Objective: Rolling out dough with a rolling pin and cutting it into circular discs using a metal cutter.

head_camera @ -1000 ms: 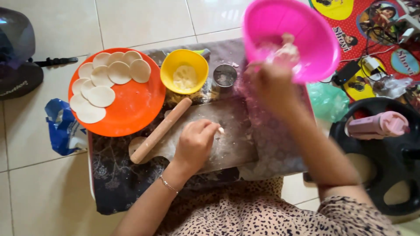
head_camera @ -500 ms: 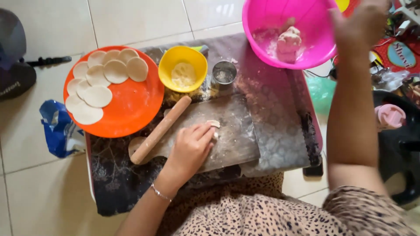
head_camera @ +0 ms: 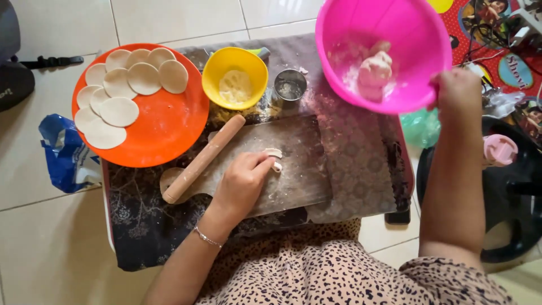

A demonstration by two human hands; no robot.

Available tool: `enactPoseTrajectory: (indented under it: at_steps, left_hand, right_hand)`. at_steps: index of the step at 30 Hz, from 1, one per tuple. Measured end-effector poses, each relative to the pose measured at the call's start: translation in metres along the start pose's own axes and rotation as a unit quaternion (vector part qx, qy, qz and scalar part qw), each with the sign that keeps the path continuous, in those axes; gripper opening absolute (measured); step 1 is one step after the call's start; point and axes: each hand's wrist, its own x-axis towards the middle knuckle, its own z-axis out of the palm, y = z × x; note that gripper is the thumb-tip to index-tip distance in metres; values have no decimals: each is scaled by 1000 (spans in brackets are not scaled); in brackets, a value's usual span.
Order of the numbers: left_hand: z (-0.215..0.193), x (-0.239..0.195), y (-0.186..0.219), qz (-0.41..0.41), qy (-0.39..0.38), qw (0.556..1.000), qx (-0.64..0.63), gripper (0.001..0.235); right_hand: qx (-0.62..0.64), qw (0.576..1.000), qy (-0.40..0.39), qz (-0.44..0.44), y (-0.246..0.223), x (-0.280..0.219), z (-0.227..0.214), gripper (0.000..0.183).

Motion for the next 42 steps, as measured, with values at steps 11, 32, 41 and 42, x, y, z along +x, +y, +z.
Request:
enactPoseTrajectory:
  at_steps: [11, 32, 41, 42]
  left_hand:
    - [4, 1, -5, 12, 37, 999, 15, 19]
    - [1, -4, -8, -32, 74, 995, -59, 16]
    - [-4, -3, -8, -150, 86, 970, -171, 19]
    - [-4, -7, -6, -213, 87, 945, -233, 18]
  right_hand:
    - [93, 995, -22, -5, 17, -55, 12, 12]
    - [-303, 885, 203, -291, -68, -38, 23, 25]
    - [-490, 847, -149, -141, -76, 96, 119, 56]
    - [-474, 854, -171, -132, -77, 91, 124, 47]
